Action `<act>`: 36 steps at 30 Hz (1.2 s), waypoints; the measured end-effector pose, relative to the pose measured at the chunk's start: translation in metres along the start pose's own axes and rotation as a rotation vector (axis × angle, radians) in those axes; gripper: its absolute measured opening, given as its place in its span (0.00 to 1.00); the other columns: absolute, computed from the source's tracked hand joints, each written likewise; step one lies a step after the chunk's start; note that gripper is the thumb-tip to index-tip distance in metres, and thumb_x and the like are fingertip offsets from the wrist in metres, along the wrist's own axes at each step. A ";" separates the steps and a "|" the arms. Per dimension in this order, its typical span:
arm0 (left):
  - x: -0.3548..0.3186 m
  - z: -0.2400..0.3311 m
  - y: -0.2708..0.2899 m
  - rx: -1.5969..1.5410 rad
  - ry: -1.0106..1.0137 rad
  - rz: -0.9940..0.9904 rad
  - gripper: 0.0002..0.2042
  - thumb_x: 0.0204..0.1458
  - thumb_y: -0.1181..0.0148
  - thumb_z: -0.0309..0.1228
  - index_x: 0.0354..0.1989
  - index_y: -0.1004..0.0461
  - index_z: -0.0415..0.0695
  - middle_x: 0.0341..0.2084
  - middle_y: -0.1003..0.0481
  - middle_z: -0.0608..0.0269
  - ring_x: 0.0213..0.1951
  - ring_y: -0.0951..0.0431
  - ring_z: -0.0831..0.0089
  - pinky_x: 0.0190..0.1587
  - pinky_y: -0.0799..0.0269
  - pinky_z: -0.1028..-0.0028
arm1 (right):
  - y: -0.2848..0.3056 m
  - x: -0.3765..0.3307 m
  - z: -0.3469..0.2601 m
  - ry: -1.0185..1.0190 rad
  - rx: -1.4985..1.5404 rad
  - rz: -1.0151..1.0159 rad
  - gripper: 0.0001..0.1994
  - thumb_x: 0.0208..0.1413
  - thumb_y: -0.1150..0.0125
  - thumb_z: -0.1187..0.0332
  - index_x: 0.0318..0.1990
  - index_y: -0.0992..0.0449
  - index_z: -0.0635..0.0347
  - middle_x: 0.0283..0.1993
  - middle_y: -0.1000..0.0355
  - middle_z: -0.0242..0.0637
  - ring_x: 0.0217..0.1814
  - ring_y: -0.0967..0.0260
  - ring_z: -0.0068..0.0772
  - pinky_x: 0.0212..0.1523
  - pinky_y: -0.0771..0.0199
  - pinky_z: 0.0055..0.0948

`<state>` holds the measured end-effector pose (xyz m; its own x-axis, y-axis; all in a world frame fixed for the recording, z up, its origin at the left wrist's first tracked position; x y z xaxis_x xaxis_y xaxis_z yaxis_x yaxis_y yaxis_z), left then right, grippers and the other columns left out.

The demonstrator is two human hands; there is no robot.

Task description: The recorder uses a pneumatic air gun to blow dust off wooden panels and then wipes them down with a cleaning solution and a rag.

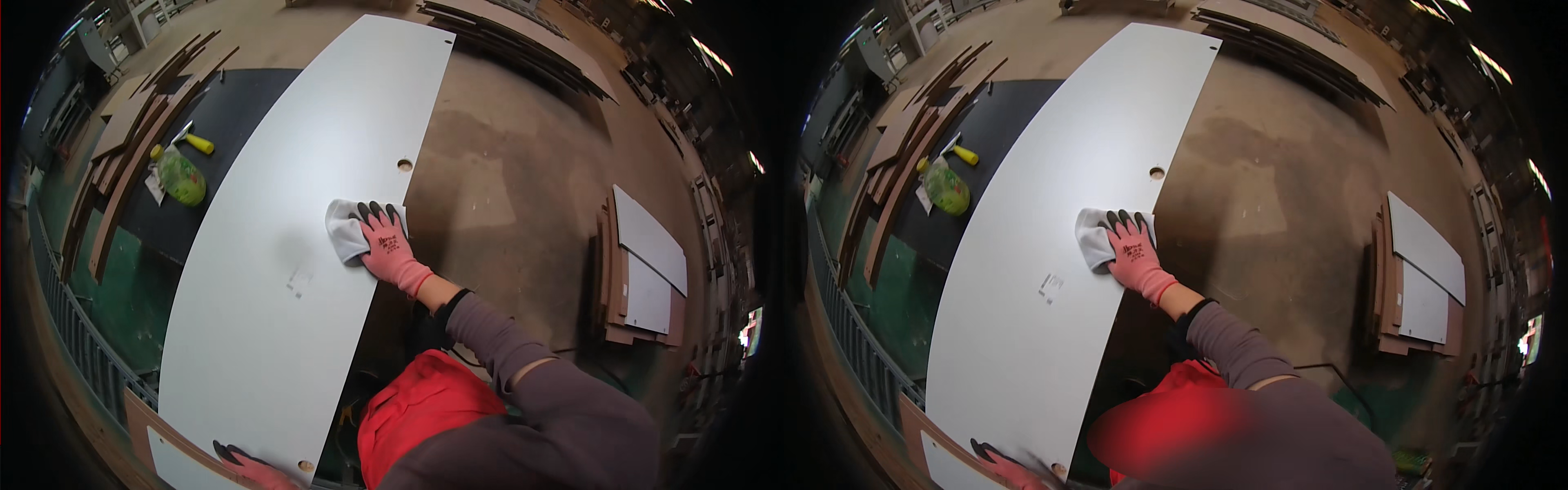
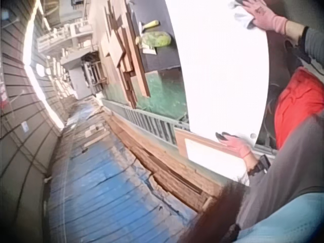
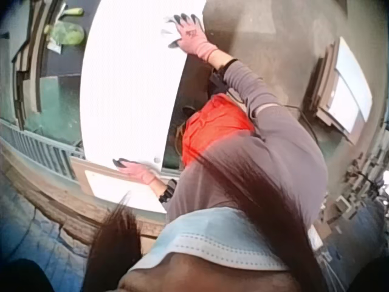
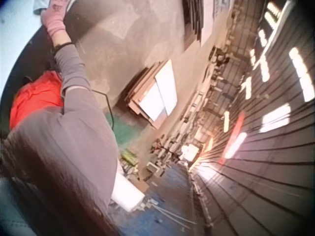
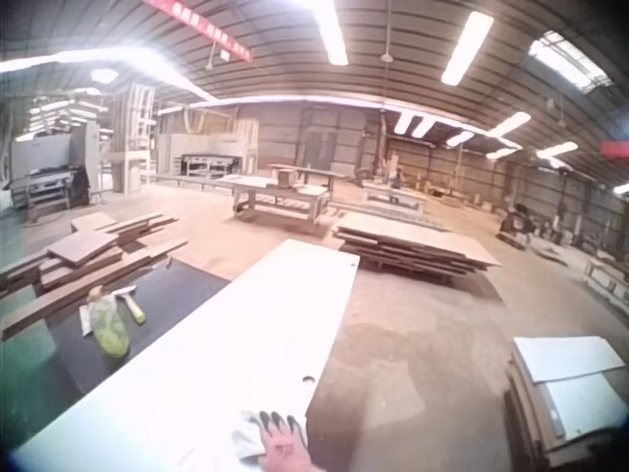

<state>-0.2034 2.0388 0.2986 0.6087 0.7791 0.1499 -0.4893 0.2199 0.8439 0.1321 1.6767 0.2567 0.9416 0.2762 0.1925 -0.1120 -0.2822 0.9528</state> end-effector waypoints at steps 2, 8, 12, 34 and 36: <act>-0.006 0.008 -0.026 -0.499 -0.127 0.064 0.24 0.60 0.63 0.39 0.59 0.47 0.32 0.56 0.41 0.49 0.59 0.42 0.61 0.60 0.46 0.65 | 0.018 0.005 -0.004 0.148 0.136 0.061 0.23 0.44 0.41 0.59 0.46 0.32 0.63 0.46 0.34 0.46 0.52 0.39 0.43 0.56 0.44 0.42; -0.010 0.155 -0.106 -0.555 -0.113 -0.070 0.20 0.59 0.62 0.27 0.60 0.48 0.33 0.60 0.44 0.51 0.61 0.45 0.62 0.62 0.50 0.68 | -0.005 -0.138 -0.146 0.916 0.943 -0.253 0.20 0.43 0.44 0.62 0.43 0.30 0.64 0.49 0.35 0.51 0.57 0.41 0.47 0.65 0.54 0.47; -0.013 0.231 -0.138 -0.481 -0.216 -0.141 0.21 0.60 0.61 0.29 0.60 0.47 0.34 0.59 0.43 0.51 0.61 0.44 0.61 0.62 0.50 0.66 | -0.020 -0.092 -0.132 0.782 1.036 -0.347 0.14 0.40 0.48 0.71 0.39 0.28 0.60 0.46 0.34 0.44 0.59 0.42 0.45 0.66 0.56 0.49; -0.050 0.301 -0.231 0.230 -0.472 -0.248 0.27 0.46 0.48 0.31 0.55 0.42 0.33 0.57 0.44 0.41 0.59 0.47 0.44 0.62 0.60 0.47 | 0.005 0.052 0.038 0.824 0.836 -0.405 0.17 0.46 0.41 0.58 0.40 0.30 0.60 0.37 0.34 0.41 0.43 0.37 0.44 0.50 0.38 0.42; -0.051 0.292 -0.229 0.144 -0.597 -0.185 0.25 0.48 0.52 0.31 0.55 0.43 0.32 0.57 0.44 0.40 0.59 0.46 0.43 0.62 0.59 0.46 | 0.012 -0.003 0.004 0.977 0.650 -0.267 0.14 0.48 0.47 0.64 0.42 0.30 0.60 0.45 0.34 0.44 0.53 0.40 0.42 0.63 0.51 0.41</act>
Point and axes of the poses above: each hand's wrist, its own x-axis towards the middle knuckle, its own y-axis out of the back of the hand, z = x × y, the point moved 8 cm from there along x, towards the middle knuckle
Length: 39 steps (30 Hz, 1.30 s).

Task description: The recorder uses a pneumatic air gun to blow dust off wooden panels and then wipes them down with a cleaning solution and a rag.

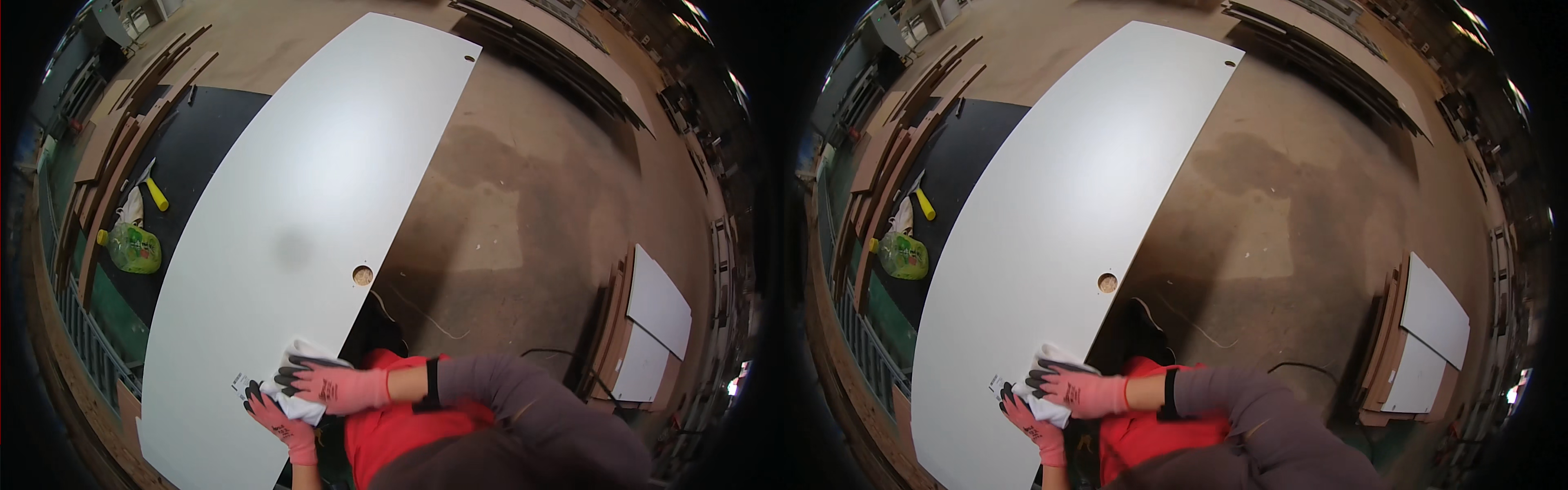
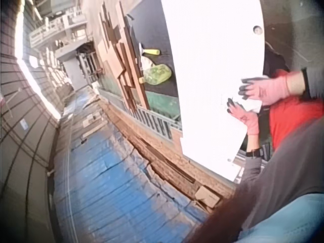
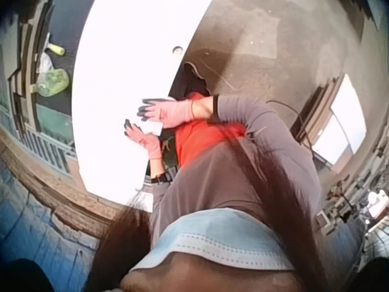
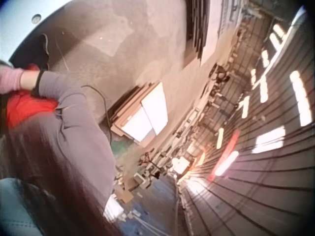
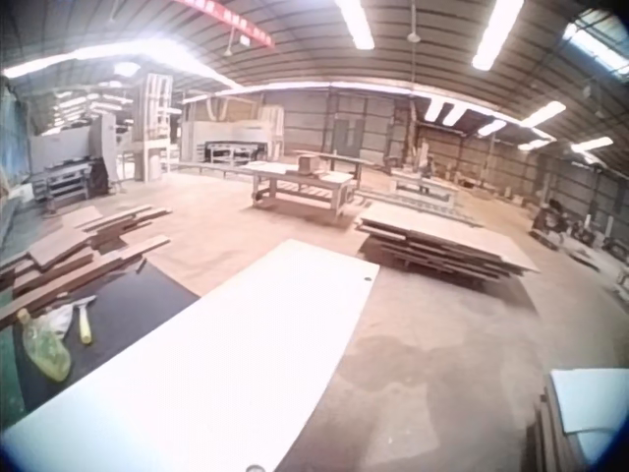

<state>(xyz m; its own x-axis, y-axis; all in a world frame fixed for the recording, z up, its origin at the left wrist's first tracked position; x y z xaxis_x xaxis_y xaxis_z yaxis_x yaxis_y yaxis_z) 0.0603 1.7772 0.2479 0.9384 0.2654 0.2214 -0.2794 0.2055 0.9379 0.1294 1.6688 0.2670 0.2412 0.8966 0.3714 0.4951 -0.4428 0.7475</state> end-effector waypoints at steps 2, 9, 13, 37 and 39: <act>0.004 0.005 0.002 -0.004 0.053 -0.027 0.24 0.49 0.54 0.31 0.55 0.43 0.32 0.57 0.44 0.40 0.59 0.46 0.43 0.62 0.59 0.46 | -0.005 -0.007 0.014 -0.153 -0.019 -0.049 0.16 0.50 0.50 0.65 0.45 0.32 0.62 0.48 0.35 0.46 0.57 0.42 0.43 0.66 0.56 0.41; 0.006 0.005 0.002 0.094 0.145 -0.053 0.23 0.53 0.58 0.32 0.57 0.42 0.34 0.58 0.43 0.43 0.59 0.46 0.46 0.62 0.58 0.51 | 0.064 -0.059 0.075 -0.570 -0.151 -0.172 0.20 0.47 0.55 0.69 0.50 0.35 0.66 0.51 0.37 0.48 0.56 0.42 0.45 0.63 0.51 0.45; 0.013 0.008 -0.002 0.032 0.113 -0.056 0.23 0.53 0.58 0.31 0.57 0.42 0.34 0.58 0.44 0.43 0.59 0.47 0.45 0.62 0.58 0.50 | 0.050 -0.057 0.023 -0.256 0.037 -0.062 0.20 0.47 0.52 0.67 0.50 0.34 0.63 0.52 0.38 0.47 0.59 0.44 0.44 0.64 0.54 0.45; 0.036 0.034 0.007 0.132 0.116 -0.250 0.24 0.54 0.57 0.34 0.56 0.42 0.29 0.55 0.44 0.35 0.56 0.44 0.41 0.59 0.49 0.50 | 0.352 -0.189 0.407 -1.448 -0.792 0.262 0.31 0.51 0.49 0.53 0.61 0.43 0.58 0.64 0.47 0.45 0.68 0.55 0.45 0.66 0.60 0.47; 0.034 0.030 0.007 0.144 0.123 -0.252 0.24 0.55 0.57 0.35 0.56 0.42 0.29 0.55 0.44 0.35 0.56 0.43 0.42 0.59 0.49 0.50 | 0.367 -0.183 0.416 -1.431 -0.810 0.227 0.30 0.52 0.50 0.54 0.60 0.42 0.60 0.63 0.46 0.46 0.68 0.55 0.46 0.66 0.60 0.47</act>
Point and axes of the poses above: each hand's wrist, its own x-axis towards the middle knuckle, its own y-axis out of the back of the hand, z = x × y, the point moved 8 cm from there along x, towards the middle knuckle
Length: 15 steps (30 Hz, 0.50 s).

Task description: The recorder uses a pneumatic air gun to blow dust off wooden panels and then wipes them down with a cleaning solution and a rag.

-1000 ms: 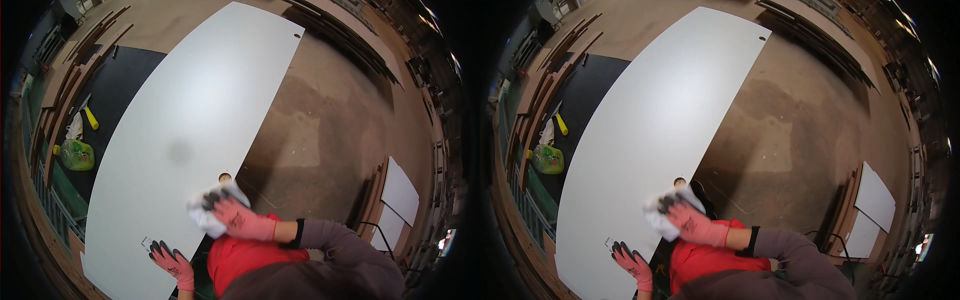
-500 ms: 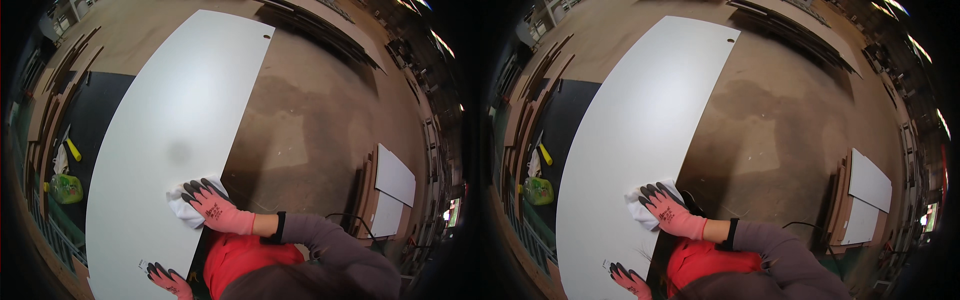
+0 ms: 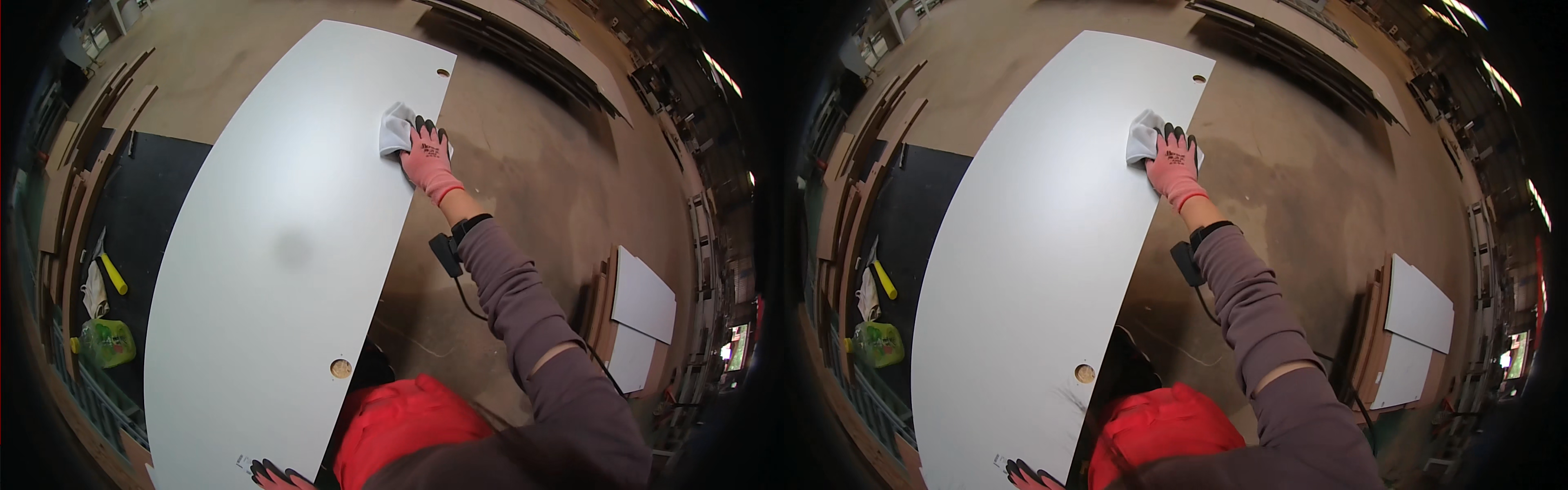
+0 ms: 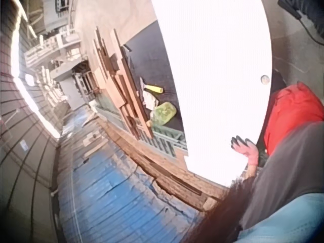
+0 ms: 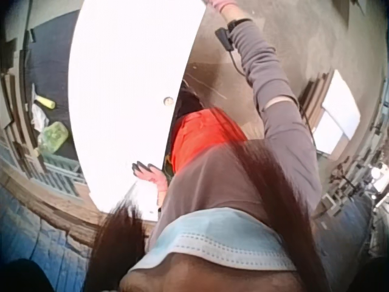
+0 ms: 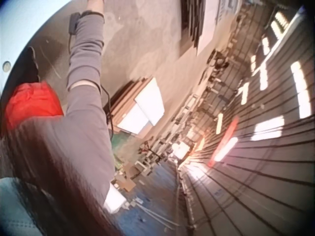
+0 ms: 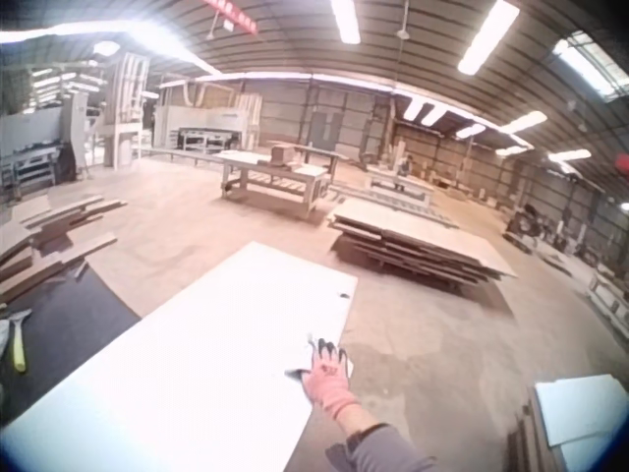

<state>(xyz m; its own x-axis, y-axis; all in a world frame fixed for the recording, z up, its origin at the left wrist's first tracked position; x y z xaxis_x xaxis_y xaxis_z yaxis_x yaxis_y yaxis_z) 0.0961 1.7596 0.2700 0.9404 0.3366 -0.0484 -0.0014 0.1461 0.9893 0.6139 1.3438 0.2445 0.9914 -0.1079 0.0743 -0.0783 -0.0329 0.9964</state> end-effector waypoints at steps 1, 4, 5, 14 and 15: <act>0.000 -0.001 -0.001 0.023 0.005 -0.023 0.25 0.55 0.57 0.36 0.56 0.42 0.29 0.55 0.44 0.36 0.57 0.44 0.43 0.60 0.49 0.51 | 0.004 0.004 0.000 0.018 -0.026 0.003 0.29 0.52 0.50 0.54 0.59 0.42 0.62 0.63 0.46 0.47 0.68 0.55 0.46 0.66 0.60 0.47; -0.005 -0.011 -0.008 0.036 0.039 -0.019 0.25 0.55 0.57 0.37 0.56 0.42 0.30 0.56 0.44 0.38 0.58 0.44 0.45 0.60 0.51 0.53 | -0.003 -0.068 -0.059 0.417 0.163 0.087 0.29 0.48 0.48 0.60 0.55 0.40 0.71 0.55 0.40 0.52 0.59 0.45 0.46 0.65 0.58 0.47; -0.006 -0.015 -0.009 0.025 0.061 0.009 0.25 0.55 0.57 0.38 0.56 0.41 0.31 0.57 0.44 0.40 0.58 0.44 0.47 0.61 0.51 0.54 | 0.005 -0.117 -0.085 0.596 0.212 0.201 0.28 0.45 0.47 0.63 0.54 0.40 0.69 0.51 0.38 0.51 0.55 0.43 0.46 0.65 0.56 0.47; 0.016 0.005 0.000 0.018 0.071 -0.068 0.28 0.55 0.55 0.40 0.58 0.46 0.31 0.58 0.47 0.40 0.58 0.43 0.51 0.61 0.48 0.59 | 0.043 -0.197 -0.085 0.503 0.381 -0.124 0.21 0.42 0.46 0.69 0.48 0.33 0.63 0.47 0.36 0.49 0.56 0.42 0.50 0.61 0.49 0.49; 0.011 -0.013 -0.019 -0.305 0.199 -0.030 0.30 0.54 0.54 0.40 0.59 0.49 0.30 0.58 0.48 0.39 0.59 0.43 0.51 0.60 0.46 0.59 | 0.035 -0.203 -0.086 0.527 0.398 -0.206 0.22 0.43 0.46 0.68 0.49 0.34 0.65 0.51 0.38 0.50 0.58 0.44 0.50 0.63 0.52 0.47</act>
Point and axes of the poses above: each hand's wrist, its own x-axis towards the middle knuckle, its own y-axis out of the back of the hand, z = x × y, the point moved 8 cm from there along x, towards the middle knuckle
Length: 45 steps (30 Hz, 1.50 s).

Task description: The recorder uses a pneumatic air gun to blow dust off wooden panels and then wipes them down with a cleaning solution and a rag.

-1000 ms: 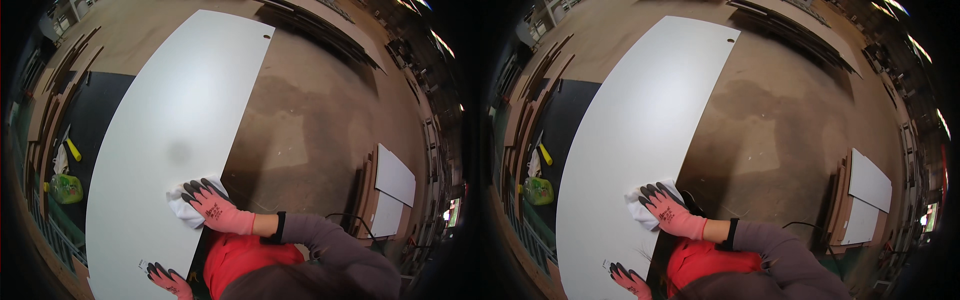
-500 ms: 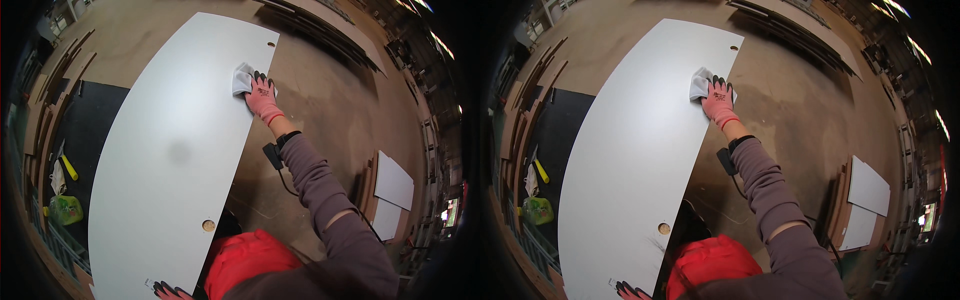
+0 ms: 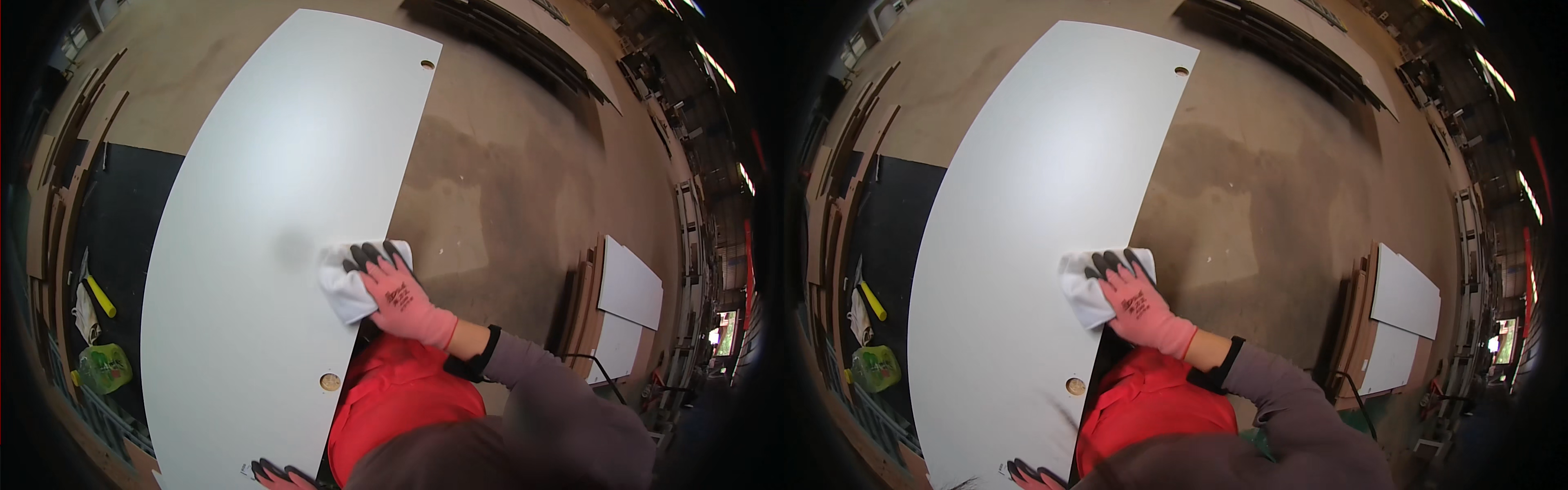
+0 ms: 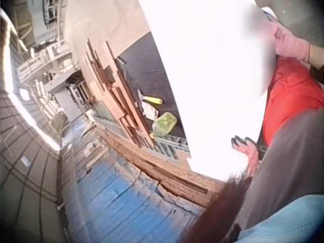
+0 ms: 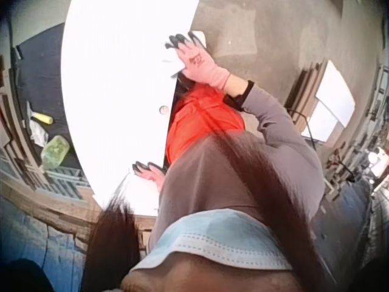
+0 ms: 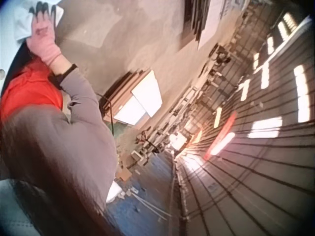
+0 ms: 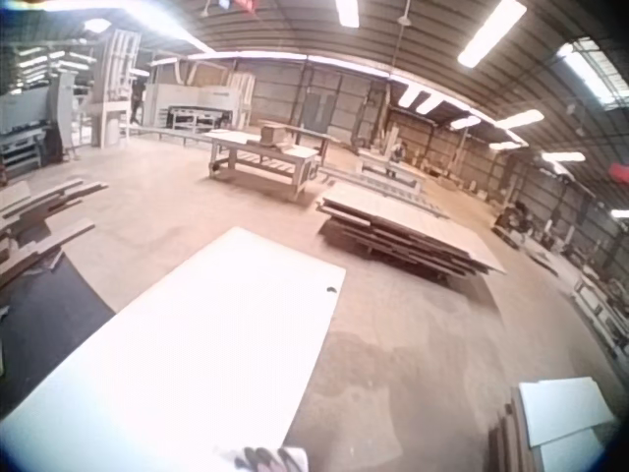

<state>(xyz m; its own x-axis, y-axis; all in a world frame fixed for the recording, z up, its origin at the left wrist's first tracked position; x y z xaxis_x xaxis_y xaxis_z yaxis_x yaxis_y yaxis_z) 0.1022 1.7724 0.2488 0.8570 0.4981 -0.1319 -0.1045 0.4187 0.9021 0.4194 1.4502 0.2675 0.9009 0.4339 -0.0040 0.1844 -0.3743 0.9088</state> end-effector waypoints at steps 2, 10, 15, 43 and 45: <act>0.017 0.031 -0.004 0.025 -0.163 -0.054 0.31 0.52 0.51 0.38 0.59 0.50 0.28 0.57 0.47 0.37 0.58 0.44 0.48 0.59 0.44 0.57 | -0.020 -0.016 -0.023 0.164 0.036 -0.098 0.24 0.42 0.45 0.67 0.50 0.35 0.65 0.53 0.39 0.50 0.59 0.44 0.49 0.63 0.52 0.48; 0.049 0.127 -0.036 -0.147 -0.448 -0.078 0.39 0.40 0.41 0.32 0.62 0.52 0.34 0.61 0.55 0.36 0.59 0.49 0.37 0.59 0.52 0.46 | -0.005 0.000 0.011 0.171 -0.001 -0.150 0.24 0.42 0.45 0.65 0.49 0.34 0.65 0.53 0.38 0.49 0.58 0.43 0.47 0.61 0.51 0.48; 0.047 0.141 -0.054 0.011 -0.375 -0.228 0.42 0.33 0.42 0.30 0.61 0.51 0.33 0.60 0.53 0.37 0.61 0.53 0.38 0.61 0.57 0.44 | -0.008 -0.021 -0.002 0.315 0.042 -0.346 0.24 0.44 0.48 0.65 0.51 0.34 0.64 0.55 0.38 0.46 0.60 0.44 0.44 0.63 0.53 0.48; 0.050 0.165 -0.093 0.262 -0.410 -0.081 0.42 0.30 0.35 0.29 0.57 0.51 0.36 0.54 0.48 0.33 0.57 0.49 0.33 0.58 0.57 0.37 | 0.033 0.096 0.037 0.431 0.176 0.152 0.27 0.47 0.42 0.49 0.46 0.33 0.64 0.46 0.35 0.46 0.51 0.39 0.46 0.60 0.47 0.44; 0.055 0.178 -0.087 0.224 -0.437 -0.097 0.42 0.33 0.36 0.32 0.58 0.53 0.36 0.56 0.49 0.33 0.58 0.50 0.34 0.59 0.56 0.38 | -0.021 0.031 -0.034 0.694 0.418 -0.054 0.20 0.51 0.47 0.57 0.45 0.33 0.64 0.45 0.35 0.46 0.55 0.41 0.46 0.64 0.53 0.45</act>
<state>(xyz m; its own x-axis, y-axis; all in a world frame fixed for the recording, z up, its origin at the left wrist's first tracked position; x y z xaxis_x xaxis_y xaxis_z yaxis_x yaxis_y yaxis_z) 0.2487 1.6279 0.2362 0.9937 0.0802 -0.0781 0.0558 0.2502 0.9666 0.4299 1.4993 0.2630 0.4633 0.8179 0.3411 0.4755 -0.5542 0.6832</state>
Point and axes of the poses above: each hand's wrist, its own x-axis towards the middle knuckle, its own y-axis out of the back of the hand, z = x × y, the point moved 8 cm from there along x, towards the middle knuckle
